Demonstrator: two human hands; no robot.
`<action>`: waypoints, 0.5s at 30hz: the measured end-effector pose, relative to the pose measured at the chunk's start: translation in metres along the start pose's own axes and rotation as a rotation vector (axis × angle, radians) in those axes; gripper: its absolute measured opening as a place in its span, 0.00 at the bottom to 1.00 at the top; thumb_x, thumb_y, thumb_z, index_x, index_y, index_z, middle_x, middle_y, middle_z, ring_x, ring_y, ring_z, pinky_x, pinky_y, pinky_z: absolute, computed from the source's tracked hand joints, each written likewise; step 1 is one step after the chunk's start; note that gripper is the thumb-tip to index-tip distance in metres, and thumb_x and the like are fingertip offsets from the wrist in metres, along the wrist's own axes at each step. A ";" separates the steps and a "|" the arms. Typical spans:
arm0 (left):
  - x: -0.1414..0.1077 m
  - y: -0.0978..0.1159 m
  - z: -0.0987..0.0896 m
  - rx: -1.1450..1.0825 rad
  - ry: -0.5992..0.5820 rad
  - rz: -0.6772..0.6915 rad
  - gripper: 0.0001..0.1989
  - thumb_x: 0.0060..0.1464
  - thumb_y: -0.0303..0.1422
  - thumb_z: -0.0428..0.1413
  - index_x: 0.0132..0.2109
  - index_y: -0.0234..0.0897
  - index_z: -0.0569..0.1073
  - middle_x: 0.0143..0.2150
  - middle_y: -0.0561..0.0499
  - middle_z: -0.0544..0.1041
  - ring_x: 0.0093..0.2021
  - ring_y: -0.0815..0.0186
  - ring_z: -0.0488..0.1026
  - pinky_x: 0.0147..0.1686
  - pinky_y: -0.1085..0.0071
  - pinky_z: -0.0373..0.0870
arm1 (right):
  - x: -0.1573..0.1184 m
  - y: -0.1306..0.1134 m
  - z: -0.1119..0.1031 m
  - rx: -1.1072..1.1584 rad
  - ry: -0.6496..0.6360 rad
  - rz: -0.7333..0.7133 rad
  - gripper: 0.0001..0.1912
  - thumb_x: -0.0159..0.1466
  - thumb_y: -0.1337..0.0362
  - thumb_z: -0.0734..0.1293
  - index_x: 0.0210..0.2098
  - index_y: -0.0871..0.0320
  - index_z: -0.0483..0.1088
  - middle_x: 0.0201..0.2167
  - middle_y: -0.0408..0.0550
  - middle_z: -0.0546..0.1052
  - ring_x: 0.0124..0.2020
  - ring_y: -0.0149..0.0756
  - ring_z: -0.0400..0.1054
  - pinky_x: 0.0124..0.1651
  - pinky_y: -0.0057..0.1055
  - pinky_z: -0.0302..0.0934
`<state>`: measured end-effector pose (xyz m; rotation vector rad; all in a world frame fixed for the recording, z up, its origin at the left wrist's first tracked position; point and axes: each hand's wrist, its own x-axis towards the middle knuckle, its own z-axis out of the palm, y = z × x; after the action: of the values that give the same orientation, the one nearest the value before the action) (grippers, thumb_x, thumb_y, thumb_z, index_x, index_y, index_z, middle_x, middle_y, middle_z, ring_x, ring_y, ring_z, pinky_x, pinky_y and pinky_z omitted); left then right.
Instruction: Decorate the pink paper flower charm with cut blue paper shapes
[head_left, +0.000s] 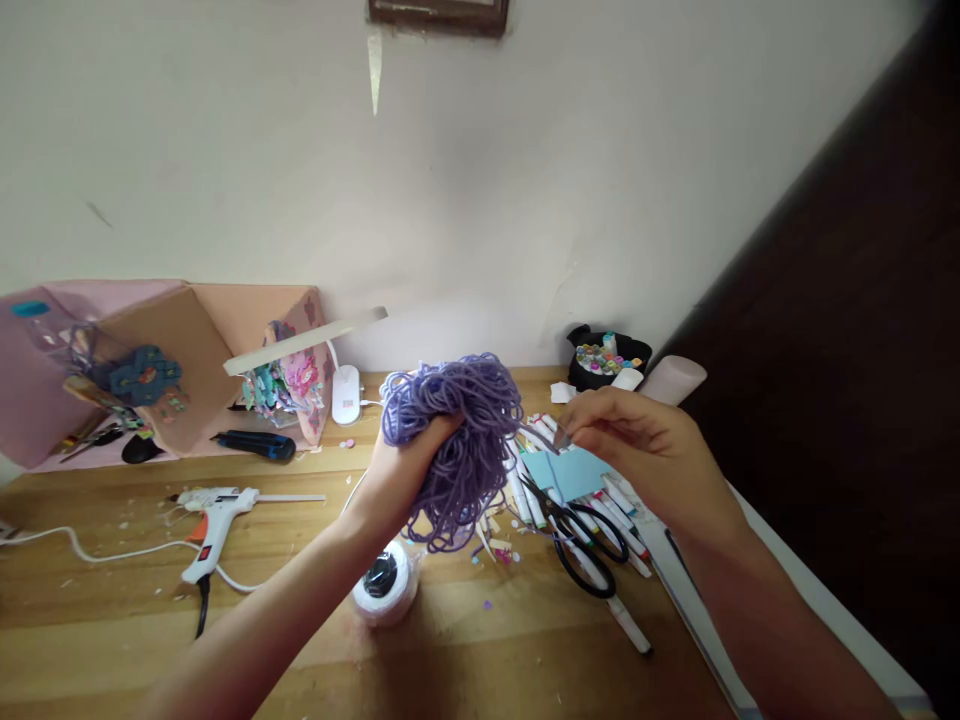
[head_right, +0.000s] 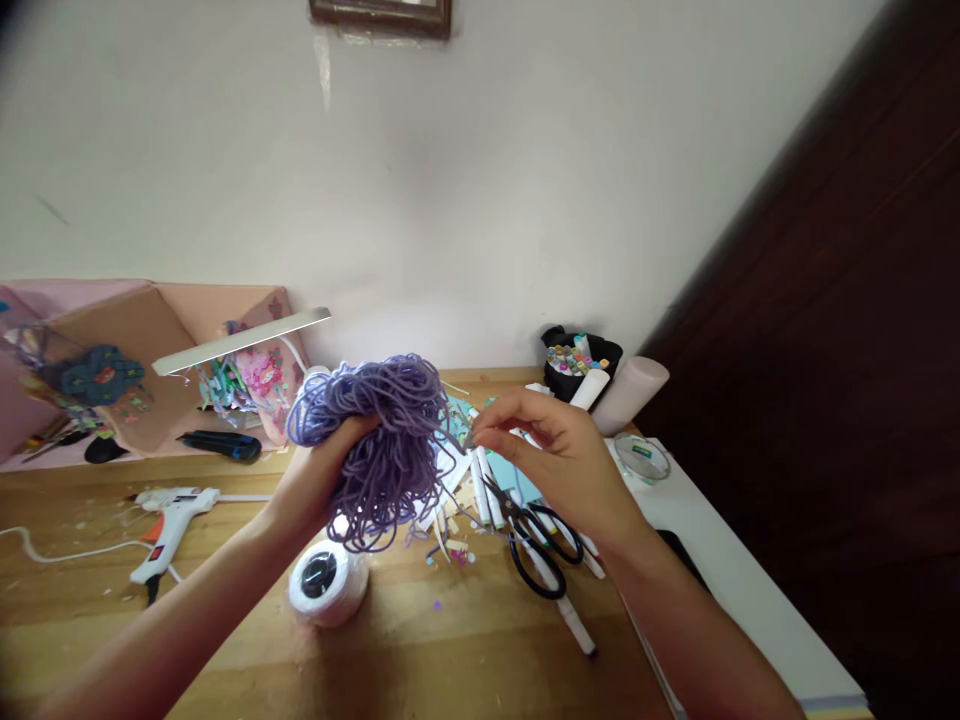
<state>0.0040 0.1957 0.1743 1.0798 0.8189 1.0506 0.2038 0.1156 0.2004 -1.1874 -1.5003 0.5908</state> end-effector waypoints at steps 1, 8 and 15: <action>0.000 0.000 -0.001 -0.028 0.019 -0.003 0.15 0.46 0.37 0.63 0.42 0.37 0.75 0.41 0.50 0.79 0.47 0.58 0.75 0.50 0.65 0.70 | 0.000 0.002 -0.005 0.048 -0.004 0.000 0.07 0.59 0.60 0.70 0.28 0.55 0.72 0.25 0.43 0.74 0.29 0.34 0.69 0.33 0.30 0.64; -0.012 0.027 -0.019 -0.136 0.175 0.093 0.13 0.45 0.33 0.61 0.41 0.36 0.75 0.42 0.51 0.79 0.46 0.59 0.76 0.49 0.65 0.71 | 0.017 0.063 -0.026 -0.214 0.020 0.034 0.12 0.59 0.52 0.67 0.31 0.54 0.70 0.27 0.45 0.74 0.28 0.38 0.70 0.32 0.36 0.66; -0.020 0.086 0.001 -0.177 0.162 0.334 0.08 0.44 0.32 0.58 0.35 0.40 0.75 0.33 0.57 0.78 0.46 0.56 0.75 0.47 0.58 0.72 | 0.011 0.059 0.049 -0.080 -0.656 0.151 0.22 0.49 0.58 0.74 0.43 0.55 0.70 0.34 0.46 0.77 0.34 0.37 0.73 0.38 0.33 0.69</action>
<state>-0.0237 0.1865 0.2573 1.0091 0.6701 1.4794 0.1807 0.1587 0.1400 -1.2384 -2.0003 1.1075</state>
